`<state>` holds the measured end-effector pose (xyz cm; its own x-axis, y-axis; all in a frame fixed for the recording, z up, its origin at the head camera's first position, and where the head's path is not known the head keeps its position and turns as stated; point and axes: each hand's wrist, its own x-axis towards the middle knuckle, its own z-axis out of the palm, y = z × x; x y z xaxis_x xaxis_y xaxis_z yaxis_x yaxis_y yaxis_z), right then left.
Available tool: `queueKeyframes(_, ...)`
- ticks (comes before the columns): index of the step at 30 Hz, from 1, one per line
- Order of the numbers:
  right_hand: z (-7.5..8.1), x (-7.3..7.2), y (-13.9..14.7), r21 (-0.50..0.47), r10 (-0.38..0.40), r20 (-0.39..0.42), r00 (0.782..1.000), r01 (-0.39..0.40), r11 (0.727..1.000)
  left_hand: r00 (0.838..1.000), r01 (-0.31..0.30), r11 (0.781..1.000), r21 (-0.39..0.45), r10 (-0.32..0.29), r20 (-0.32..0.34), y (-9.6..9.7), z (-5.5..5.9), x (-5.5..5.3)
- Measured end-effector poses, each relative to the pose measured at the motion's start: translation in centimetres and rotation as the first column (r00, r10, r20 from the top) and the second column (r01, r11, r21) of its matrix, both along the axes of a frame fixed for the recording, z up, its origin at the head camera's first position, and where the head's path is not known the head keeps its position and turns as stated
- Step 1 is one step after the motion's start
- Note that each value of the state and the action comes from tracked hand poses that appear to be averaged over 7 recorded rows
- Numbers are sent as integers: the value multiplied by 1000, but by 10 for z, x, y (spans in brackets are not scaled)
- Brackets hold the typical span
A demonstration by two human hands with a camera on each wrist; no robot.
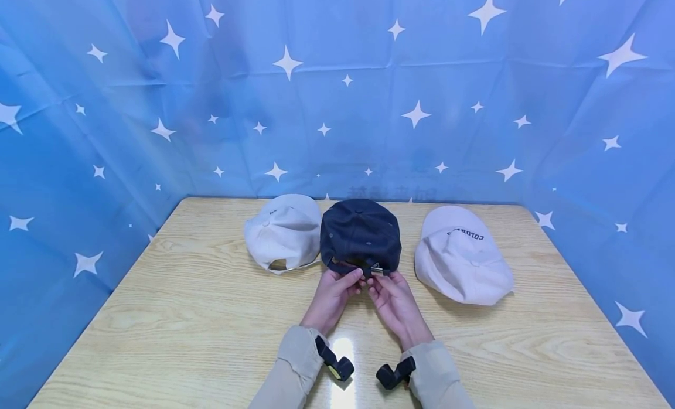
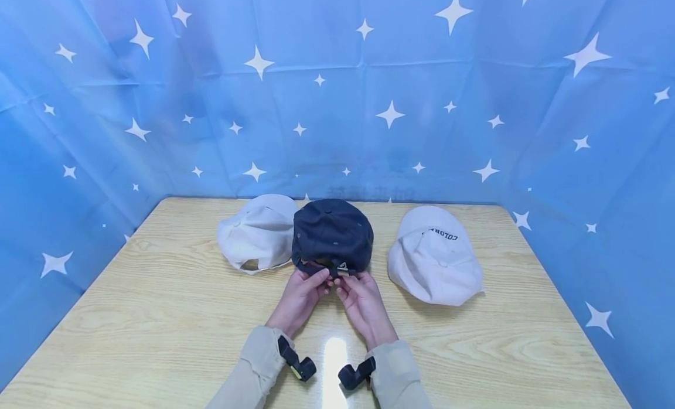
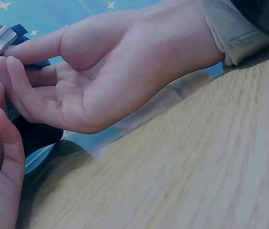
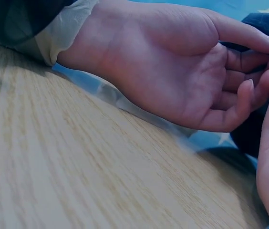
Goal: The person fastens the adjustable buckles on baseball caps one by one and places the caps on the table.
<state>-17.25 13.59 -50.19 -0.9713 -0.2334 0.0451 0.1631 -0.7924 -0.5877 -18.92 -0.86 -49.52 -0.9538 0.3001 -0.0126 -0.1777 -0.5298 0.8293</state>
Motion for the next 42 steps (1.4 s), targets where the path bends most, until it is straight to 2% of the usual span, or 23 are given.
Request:
queueKeyframes(11, 5, 1, -2, 71, -15, 34, 999, 12, 997, 998, -60, 998, -19, 60, 19, 1, -1, -1)
queueKeyframes(20, 6, 1, -1, 97, -54, 46, 997, 50, 994, 1000, -14, 1000, 18, 14, -9, 0, 1, 0)
queueKeyframes(27, 6, 2, -1, 119, -30, 34, 999, 26, 993, 1000, -24, 1000, -5, 24, -12, 1, 0, 1)
queueKeyframes(42, 6, 3, -1, 138, -39, 71, 997, 29, 990, 1000, 0, 999, -39, 1, 6, 2, -1, 1)
